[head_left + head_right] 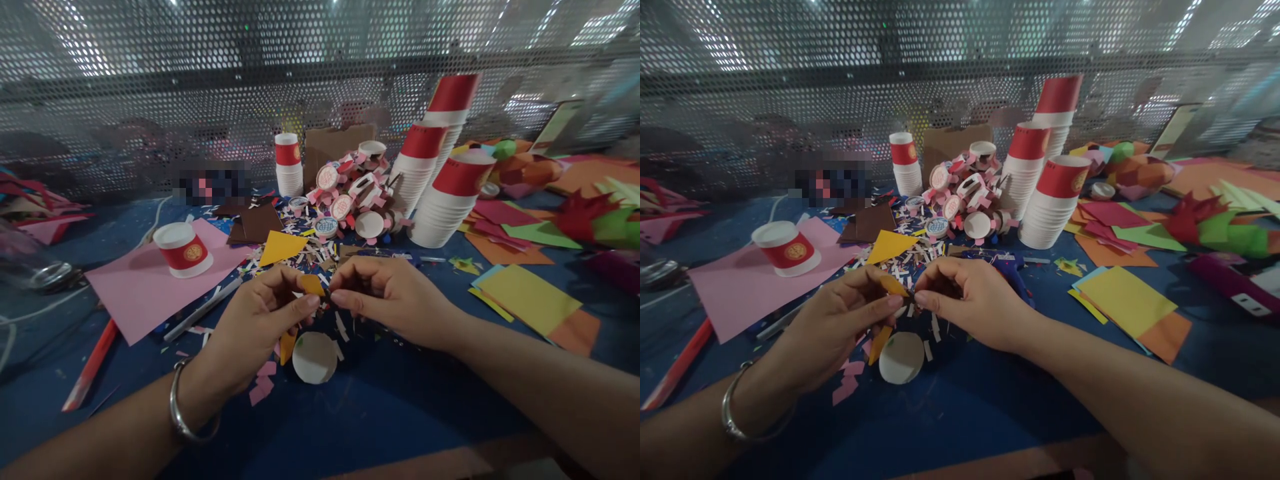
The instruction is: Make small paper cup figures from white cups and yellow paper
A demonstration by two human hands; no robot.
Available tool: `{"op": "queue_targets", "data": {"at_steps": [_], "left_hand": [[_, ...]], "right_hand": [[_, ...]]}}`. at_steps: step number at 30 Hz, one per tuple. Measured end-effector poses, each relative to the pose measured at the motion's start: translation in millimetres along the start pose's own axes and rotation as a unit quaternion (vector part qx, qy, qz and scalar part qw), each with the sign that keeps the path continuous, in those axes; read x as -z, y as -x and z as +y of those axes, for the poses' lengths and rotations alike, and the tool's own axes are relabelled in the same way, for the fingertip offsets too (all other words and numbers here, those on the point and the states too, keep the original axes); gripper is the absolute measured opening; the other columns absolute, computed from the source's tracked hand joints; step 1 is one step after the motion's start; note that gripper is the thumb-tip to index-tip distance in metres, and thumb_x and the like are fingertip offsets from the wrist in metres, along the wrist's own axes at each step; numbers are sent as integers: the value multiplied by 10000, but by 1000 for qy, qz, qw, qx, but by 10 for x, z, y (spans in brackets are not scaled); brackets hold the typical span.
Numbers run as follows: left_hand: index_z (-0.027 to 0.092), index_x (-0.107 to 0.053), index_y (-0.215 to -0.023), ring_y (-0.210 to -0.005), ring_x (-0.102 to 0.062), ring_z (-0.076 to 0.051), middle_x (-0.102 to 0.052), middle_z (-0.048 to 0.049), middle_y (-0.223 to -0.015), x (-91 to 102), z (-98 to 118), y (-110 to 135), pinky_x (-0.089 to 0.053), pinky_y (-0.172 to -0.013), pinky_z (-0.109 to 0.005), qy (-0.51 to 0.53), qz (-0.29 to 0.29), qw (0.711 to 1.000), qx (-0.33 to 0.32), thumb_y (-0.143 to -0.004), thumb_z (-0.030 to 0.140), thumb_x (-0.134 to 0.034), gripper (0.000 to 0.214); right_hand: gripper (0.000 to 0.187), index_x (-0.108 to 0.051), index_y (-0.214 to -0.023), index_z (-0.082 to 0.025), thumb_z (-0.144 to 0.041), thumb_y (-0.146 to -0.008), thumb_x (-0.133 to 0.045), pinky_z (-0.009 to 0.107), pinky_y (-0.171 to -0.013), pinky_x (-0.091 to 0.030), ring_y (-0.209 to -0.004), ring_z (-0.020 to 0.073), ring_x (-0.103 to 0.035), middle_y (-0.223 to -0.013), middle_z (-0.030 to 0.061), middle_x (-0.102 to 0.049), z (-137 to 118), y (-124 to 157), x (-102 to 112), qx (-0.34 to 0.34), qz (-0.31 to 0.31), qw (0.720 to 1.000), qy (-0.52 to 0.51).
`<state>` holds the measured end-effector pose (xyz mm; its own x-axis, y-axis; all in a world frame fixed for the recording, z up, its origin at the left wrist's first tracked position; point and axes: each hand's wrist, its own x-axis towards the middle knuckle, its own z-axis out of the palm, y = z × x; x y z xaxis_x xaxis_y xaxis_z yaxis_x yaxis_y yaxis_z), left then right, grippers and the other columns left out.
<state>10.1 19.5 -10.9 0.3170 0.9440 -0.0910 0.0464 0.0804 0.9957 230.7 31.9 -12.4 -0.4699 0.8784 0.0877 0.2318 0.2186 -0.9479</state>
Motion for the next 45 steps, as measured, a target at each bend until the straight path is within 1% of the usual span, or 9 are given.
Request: {"op": "queue_targets", "data": {"at_steps": [8,13,18,20,23,28,33,38,45], "left_hand": [[208,-673,-910,-815,-610,-107,-645,16,-885,20,29,-9,-519,-747,-212,42,-75,995,-50,-840,198,-807,151],[212,-685,-902,-910,-626,-141,-639,-16,-1000,26,40,-4,-519,-819,-261,-69,-101,985,-118,-855,126,-748,116],[210,-703,-864,-978,-623,-178,-624,-40,-1042,8,36,6,-507,-846,-292,-167,-66,963,-199,-839,150,-768,92],[216,-695,-921,-958,-639,-178,-644,-38,-1030,5,22,-4,-517,-837,-298,-162,-53,968,-184,-867,182,-749,84],[213,-663,-1036,-926,-683,-180,-694,-34,-996,20,6,-32,-546,-847,-313,-99,-49,989,-100,-914,259,-711,139],[200,-656,-1061,-894,-716,-173,-735,-34,-980,51,29,-38,-558,-811,-293,-30,-65,997,2,-918,380,-729,241],[176,-654,-1060,-838,-720,-158,-750,-52,-956,17,52,-4,-543,-706,-239,30,-76,996,43,-881,347,-776,275],[177,-666,-1084,-820,-718,-140,-746,-21,-881,-7,23,9,-568,-769,-243,52,-60,994,77,-782,218,-848,355],[161,-720,-945,-663,-615,-100,-712,-37,-867,-31,80,70,-434,-479,-172,17,-33,997,73,-798,221,-806,180]], "right_hand": [[313,-662,-946,-192,-504,-933,-683,241,-577,-493,-633,113,-591,-789,-10,-627,-41,19,17,-27,-16,998,-58],[335,-663,-973,-188,-484,-866,-780,223,-580,-497,-637,104,-599,-763,-29,-632,-10,12,-4,-67,-53,986,-146],[346,-665,-990,-174,-421,-824,-841,207,-561,-480,-618,85,-595,-781,-27,-657,20,4,-18,-86,-53,973,-206],[341,-657,-987,-176,-404,-820,-848,203,-546,-474,-613,82,-591,-777,-32,-646,22,4,-15,-93,-46,971,-215],[324,-651,-978,-178,-375,-818,-852,199,-543,-473,-600,76,-581,-759,-41,-633,17,4,-7,-88,-39,972,-212],[322,-649,-982,-180,-363,-812,-851,206,-554,-476,-598,81,-571,-746,-41,-638,9,-2,-3,-72,-20,982,-176],[338,-643,-988,-181,-423,-832,-819,231,-570,-484,-652,115,-591,-766,-11,-662,10,-6,-18,-57,-19,990,-124],[269,-644,-993,-187,-413,-892,-748,239,-581,-488,-653,115,-584,-782,-7,-652,-15,-1,-22,-42,-17,997,-66],[265,-651,-977,-193,-452,-927,-680,277,-588,-495,-647,140,-601,-787,6,-654,-109,34,168,-40,3,997,72]]}}
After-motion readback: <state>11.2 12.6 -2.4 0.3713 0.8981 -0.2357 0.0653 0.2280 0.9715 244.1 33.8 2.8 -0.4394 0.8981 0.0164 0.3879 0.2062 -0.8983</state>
